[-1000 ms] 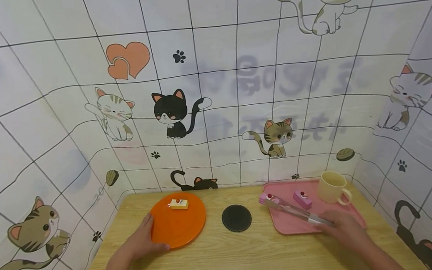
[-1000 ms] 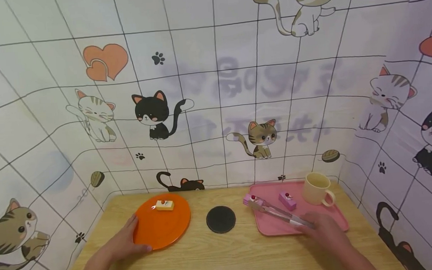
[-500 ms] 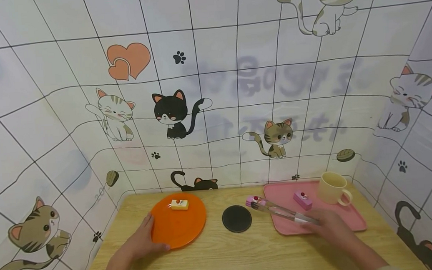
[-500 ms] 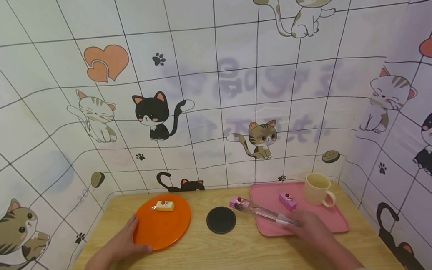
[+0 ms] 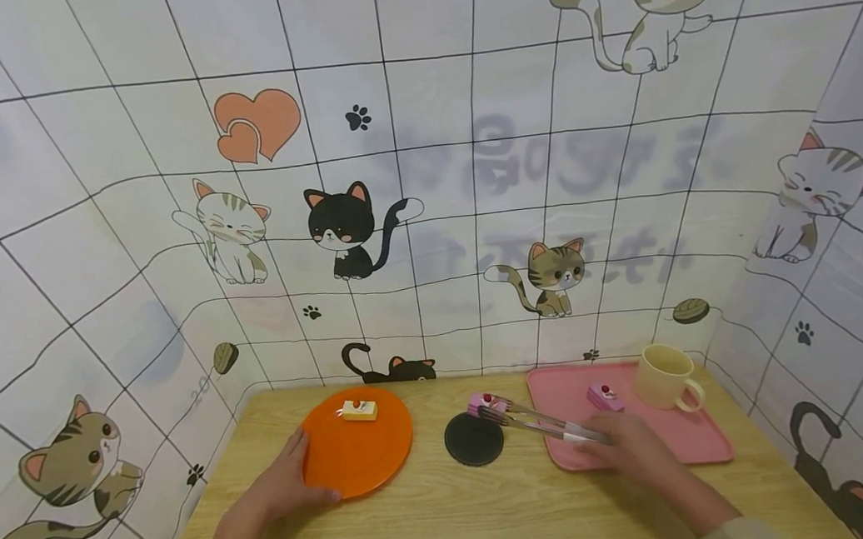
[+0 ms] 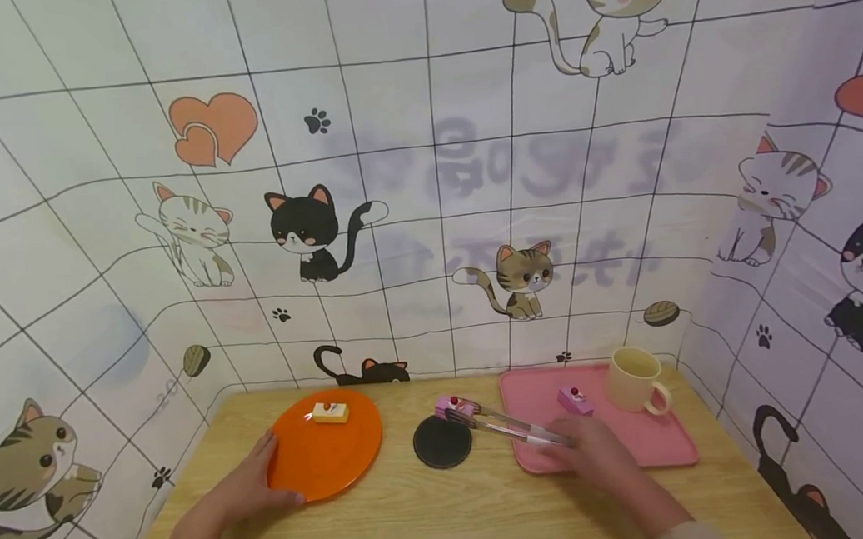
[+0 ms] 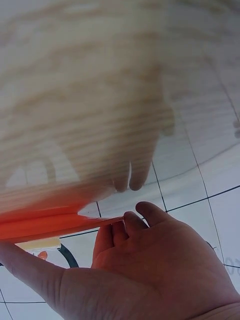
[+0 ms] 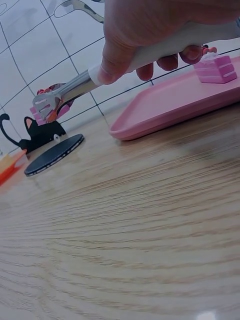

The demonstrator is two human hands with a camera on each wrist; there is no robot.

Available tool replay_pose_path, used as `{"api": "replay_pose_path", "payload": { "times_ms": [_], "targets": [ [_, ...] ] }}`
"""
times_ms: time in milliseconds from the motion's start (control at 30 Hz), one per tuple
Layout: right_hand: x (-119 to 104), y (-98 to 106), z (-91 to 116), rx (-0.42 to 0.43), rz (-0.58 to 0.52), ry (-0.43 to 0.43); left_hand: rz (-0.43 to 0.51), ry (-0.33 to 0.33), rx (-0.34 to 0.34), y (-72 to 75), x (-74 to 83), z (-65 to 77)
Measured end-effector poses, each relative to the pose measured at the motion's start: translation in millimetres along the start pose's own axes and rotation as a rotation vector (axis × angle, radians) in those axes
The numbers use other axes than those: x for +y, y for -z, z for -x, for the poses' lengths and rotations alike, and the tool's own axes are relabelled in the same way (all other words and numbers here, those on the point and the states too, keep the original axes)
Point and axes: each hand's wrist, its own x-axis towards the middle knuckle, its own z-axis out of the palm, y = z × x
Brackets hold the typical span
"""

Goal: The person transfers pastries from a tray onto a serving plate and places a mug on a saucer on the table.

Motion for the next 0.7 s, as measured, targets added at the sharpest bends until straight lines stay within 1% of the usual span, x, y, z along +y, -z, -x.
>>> {"api": "replay_pose_path", "payload": {
  "times_ms": [100, 167, 333, 433, 567, 700],
  "targets": [
    [-3, -4, -5, -0.027, -0.039, 0.011, 0.001, 0.001, 0.004, 0.0, 0.4, 0.1],
    [-7, -6, -8, -0.048, -0.072, 0.001, 0.0, -0.001, 0.004, 0.3, 1.2, 0.5],
    [-17, -14, -15, -0.076, -0.099, -0.022, 0.005, -0.004, 0.003, 0.4, 2.6, 1.7],
    [-21, -20, -20, -0.085, -0.095, 0.003, 0.004, -0.006, 0.003, 0.2, 2.4, 1.9],
    [-27, -27, -28, -0.078, -0.084, 0.057, -0.007, -0.005, 0.004, -0.2, 1.1, 0.6],
    [-33, -35, -35, -0.077, -0.078, 0.066, -0.018, 0.0, 0.005, -0.5, 0.1, -0.7]
  ]
}}
